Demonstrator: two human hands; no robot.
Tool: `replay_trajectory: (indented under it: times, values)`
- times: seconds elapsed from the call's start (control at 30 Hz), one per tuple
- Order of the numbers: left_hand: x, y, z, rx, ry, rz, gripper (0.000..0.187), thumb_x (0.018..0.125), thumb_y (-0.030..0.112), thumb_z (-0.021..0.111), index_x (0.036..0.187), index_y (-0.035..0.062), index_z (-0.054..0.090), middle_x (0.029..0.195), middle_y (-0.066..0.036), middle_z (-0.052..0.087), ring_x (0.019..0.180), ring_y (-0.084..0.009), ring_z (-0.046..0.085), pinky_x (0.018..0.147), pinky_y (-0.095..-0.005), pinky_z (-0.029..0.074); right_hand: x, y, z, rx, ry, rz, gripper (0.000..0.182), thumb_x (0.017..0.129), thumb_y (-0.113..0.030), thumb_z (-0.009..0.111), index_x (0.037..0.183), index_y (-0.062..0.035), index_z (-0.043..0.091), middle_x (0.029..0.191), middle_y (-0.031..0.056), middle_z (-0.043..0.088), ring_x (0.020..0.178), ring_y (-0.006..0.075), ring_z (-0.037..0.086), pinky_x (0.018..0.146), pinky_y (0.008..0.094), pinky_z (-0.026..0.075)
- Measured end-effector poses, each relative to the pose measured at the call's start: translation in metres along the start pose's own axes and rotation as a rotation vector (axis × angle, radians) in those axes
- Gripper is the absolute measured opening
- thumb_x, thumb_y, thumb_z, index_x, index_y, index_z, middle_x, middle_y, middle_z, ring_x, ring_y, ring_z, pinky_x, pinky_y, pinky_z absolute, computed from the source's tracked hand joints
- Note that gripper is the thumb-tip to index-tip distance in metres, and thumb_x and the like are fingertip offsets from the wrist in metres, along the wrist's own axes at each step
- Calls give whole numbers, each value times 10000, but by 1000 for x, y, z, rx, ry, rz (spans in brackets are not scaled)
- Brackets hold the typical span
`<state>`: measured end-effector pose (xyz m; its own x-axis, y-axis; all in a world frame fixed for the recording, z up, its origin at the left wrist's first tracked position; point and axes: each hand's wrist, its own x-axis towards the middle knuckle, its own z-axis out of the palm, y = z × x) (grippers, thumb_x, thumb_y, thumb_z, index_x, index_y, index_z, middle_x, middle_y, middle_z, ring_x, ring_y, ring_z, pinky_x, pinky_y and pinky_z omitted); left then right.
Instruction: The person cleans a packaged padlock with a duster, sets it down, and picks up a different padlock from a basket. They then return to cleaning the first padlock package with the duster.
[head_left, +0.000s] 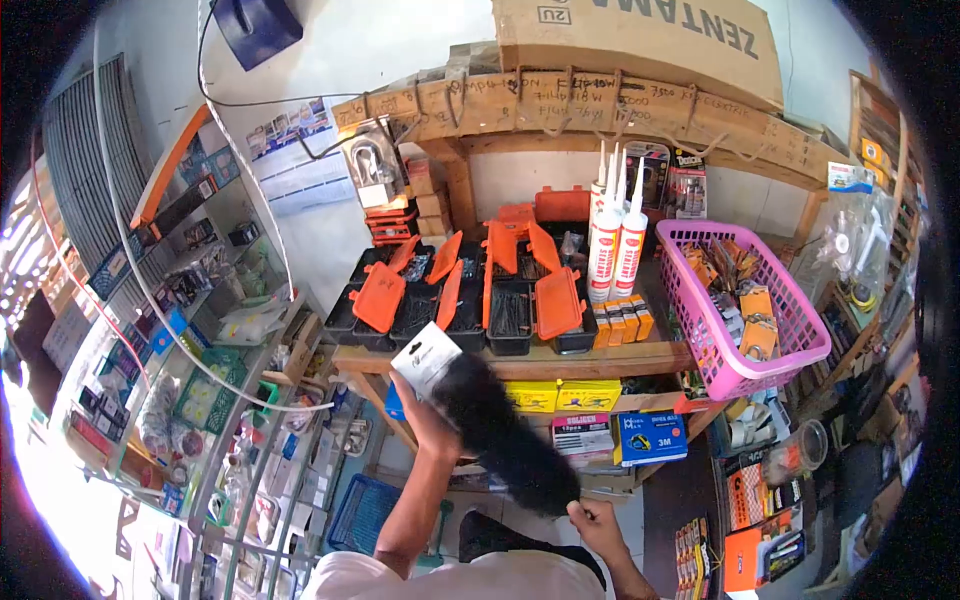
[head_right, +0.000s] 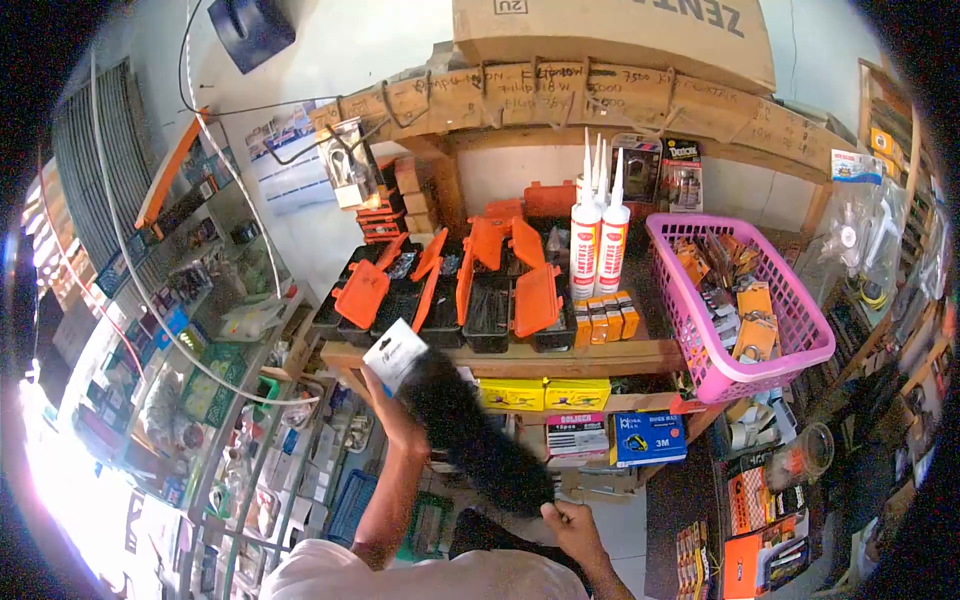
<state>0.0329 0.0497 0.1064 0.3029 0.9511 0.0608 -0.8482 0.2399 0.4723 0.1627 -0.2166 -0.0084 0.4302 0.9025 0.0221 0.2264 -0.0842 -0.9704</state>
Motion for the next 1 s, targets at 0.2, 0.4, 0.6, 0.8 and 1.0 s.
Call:
replay_trajectory:
  times: [0.2, 0.4, 0.6, 0.8, 1.0]
  values:
    - [-8, 2, 2, -126, -538, -191, 699, 922, 659, 368, 1320, 94, 475, 1221, -143, 590, 1059, -328, 594, 928, -473, 487, 4, 14, -2, -131, -62, -21, 458, 937, -330, 604, 622, -7, 523, 527, -28, 437, 529, 55, 389, 478, 273, 314]
    - [7, -6, -23, -164, -414, -241, 657, 944, 618, 363, 1364, 122, 456, 1272, -113, 568, 1124, -307, 571, 994, -479, 438, 9, 8, -6, -155, -32, -156, 506, 944, -379, 585, 586, -32, 503, 518, -28, 444, 501, 58, 392, 467, 261, 315]
    - [-15, -7, 16, -139, -243, -324, 721, 907, 664, 396, 1342, 95, 481, 1308, -111, 546, 1177, -321, 527, 1005, -477, 407, 16, 17, -2, -88, -29, -23, 538, 925, -392, 615, 627, 26, 454, 538, 51, 394, 567, 111, 357, 515, 322, 342]
    - [-16, -10, 35, -131, -227, -319, 708, 912, 658, 385, 1355, 113, 475, 1346, -119, 517, 1214, -323, 490, 1049, -496, 360, 20, 6, -4, -30, 71, 48, 539, 922, -389, 621, 621, 21, 445, 543, 23, 354, 559, 92, 344, 496, 307, 320]
    - [-5, -19, 19, -11, -333, -326, 672, 915, 641, 412, 1321, 113, 498, 1239, -117, 573, 1141, -265, 558, 1000, -467, 428, 18, -9, -21, 82, 171, 24, 525, 920, -375, 631, 602, 5, 458, 527, 0, 375, 542, 73, 360, 485, 285, 311]
